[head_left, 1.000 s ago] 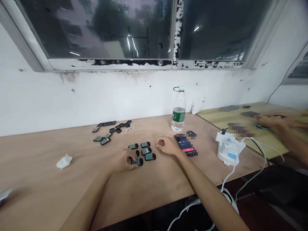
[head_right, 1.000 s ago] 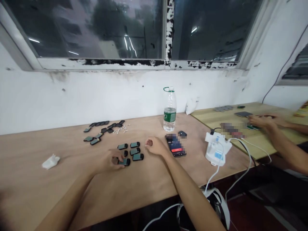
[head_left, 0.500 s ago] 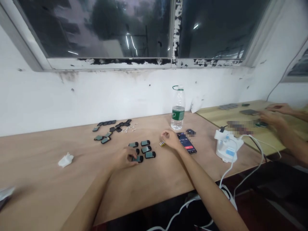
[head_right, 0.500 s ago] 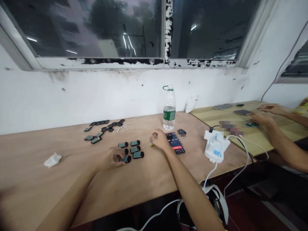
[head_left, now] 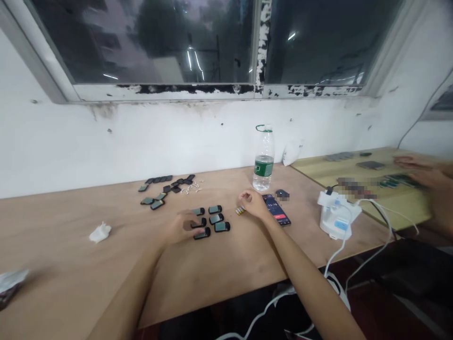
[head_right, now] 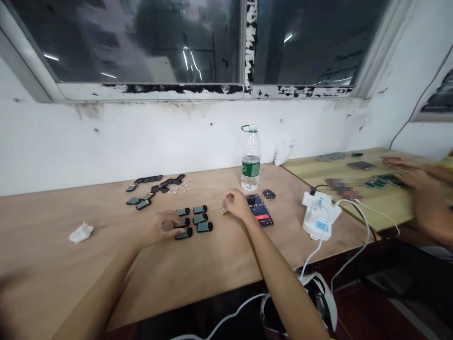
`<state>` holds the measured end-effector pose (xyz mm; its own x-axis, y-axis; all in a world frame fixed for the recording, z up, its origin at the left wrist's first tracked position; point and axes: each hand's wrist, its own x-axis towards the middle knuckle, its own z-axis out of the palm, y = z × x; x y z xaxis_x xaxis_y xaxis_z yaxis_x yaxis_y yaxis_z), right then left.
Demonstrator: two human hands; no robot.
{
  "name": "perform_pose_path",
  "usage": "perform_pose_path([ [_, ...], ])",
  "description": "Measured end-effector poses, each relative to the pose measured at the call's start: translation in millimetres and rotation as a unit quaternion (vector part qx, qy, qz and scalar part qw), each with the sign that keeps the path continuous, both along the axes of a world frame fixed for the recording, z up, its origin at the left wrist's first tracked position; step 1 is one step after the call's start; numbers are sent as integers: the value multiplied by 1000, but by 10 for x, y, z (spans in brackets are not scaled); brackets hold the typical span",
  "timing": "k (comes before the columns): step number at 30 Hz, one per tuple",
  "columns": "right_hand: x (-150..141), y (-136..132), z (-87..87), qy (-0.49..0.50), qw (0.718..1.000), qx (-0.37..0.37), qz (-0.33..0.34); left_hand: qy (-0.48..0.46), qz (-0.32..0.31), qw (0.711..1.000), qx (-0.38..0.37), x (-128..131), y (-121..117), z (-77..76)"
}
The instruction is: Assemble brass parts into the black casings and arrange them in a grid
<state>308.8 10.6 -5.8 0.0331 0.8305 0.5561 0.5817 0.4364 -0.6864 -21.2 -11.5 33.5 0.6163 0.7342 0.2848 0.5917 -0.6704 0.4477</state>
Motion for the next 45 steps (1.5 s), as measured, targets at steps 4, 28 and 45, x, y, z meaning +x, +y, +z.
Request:
perform_pose_path([
  [4,28,-45,0,-27,998,-32,47,-26,31,999,27,-13,-8,82],
  [28,91,-111,-75,-158,971,-96,150,6,39,999,-37,19,-6,-154],
  [45,100,-80,-81,-165,971,-94,145,10,-79,993,-86,25,-41,-202],
])
